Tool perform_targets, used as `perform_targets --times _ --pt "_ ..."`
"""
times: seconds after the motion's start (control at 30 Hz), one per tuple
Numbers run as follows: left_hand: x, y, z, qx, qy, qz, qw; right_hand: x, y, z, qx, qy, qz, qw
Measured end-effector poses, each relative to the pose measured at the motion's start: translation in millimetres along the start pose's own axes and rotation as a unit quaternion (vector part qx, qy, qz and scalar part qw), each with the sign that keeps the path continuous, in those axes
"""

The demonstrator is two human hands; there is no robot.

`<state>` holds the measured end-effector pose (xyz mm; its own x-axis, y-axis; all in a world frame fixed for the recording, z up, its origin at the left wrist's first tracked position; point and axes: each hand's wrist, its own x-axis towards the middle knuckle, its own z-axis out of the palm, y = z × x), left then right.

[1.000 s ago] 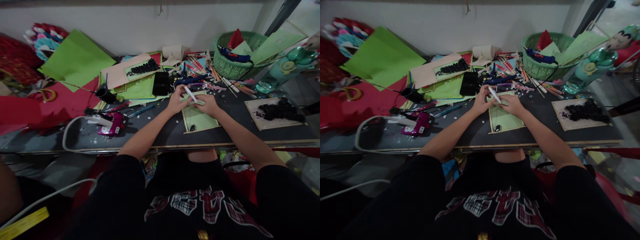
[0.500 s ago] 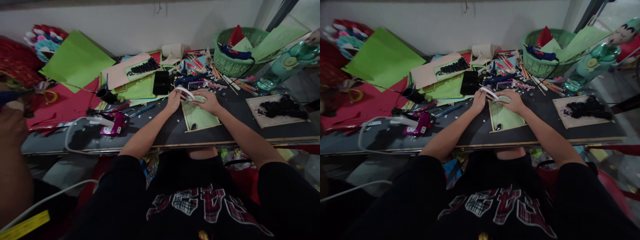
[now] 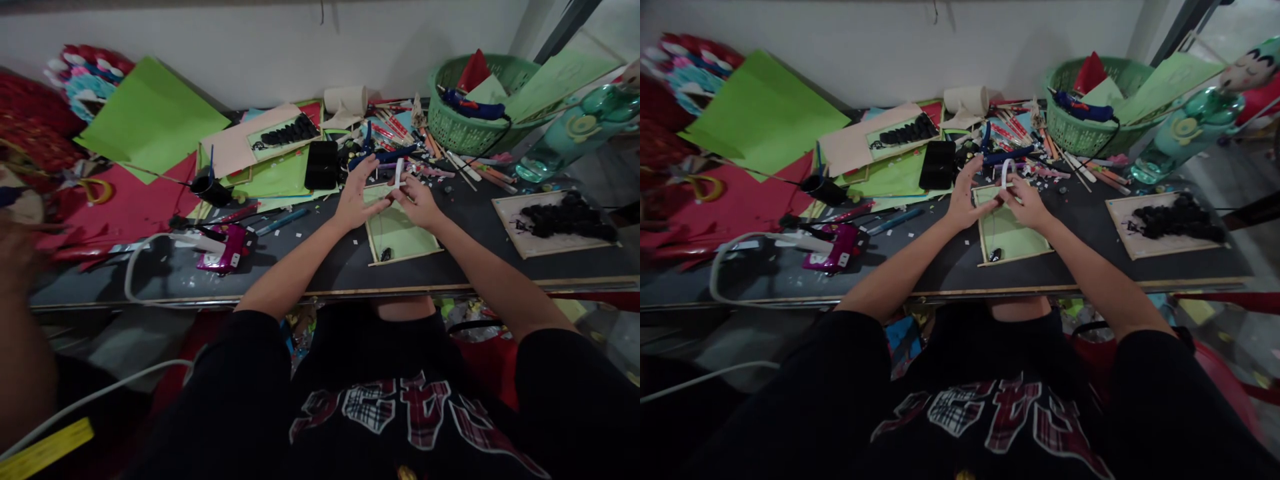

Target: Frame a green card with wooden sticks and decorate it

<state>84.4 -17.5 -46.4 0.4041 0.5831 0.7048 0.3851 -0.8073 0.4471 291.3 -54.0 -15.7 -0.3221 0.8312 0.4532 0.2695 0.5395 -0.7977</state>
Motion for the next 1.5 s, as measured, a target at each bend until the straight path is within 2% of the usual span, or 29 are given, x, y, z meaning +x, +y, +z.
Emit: perform_targets --times 0.13,0.33,0.5,0.63,0.83,1.0,1.1,1.23,1.37,1.5 --pt "2.6 7.3 -2.5 0.058 -0.009 0.055 0.997 -0.1 4.9 2.1 0.004 -0.025 0.020 0.999" --pt "2.7 12.6 -3.3 0.092 -0.022 0.056 0.994 -0.7 1.0 0.8 -0.071 0.000 0.005 0.997" --pt "1.6 17.9 -4.0 0.124 -0.002 0.064 0.990 -0.4 1.1 -0.8 -0.121 0.014 -0.003 0.993" --pt "2.8 20.3 -2.9 0.119 0.005 0.044 0.992 2.1 5.7 -3.6 -0.169 0.016 -0.017 0.985" --pt "3.9 21.1 -1.3 0.080 0.030 0.006 0.996 3.1 11.6 -3.9 -0.245 -0.019 -0.090 0.965" --pt "3.3 24.4 0.9 0.069 0.001 0.020 0.997 1.9 4.8 -0.8 -0.271 -0.027 -0.088 0.958" --pt "4.0 25.1 2.7 0.056 -0.028 0.033 0.997 3.3 0.0 -1.3 -0.258 -0.029 -0.060 0.964" --pt "4.6 22.3 5.3 0.041 -0.042 0.035 0.998 4.2 -8.5 -2.2 -0.173 -0.030 -0.005 0.984" --pt "2.4 17.7 8.8 0.039 -0.019 0.043 0.998 2.1 -18.9 6.4 -0.078 -0.001 0.016 0.997" --pt "-1.2 19.5 7.7 0.046 0.017 0.044 0.998 4.9 -14.7 12.7 -0.055 0.051 0.014 0.997"
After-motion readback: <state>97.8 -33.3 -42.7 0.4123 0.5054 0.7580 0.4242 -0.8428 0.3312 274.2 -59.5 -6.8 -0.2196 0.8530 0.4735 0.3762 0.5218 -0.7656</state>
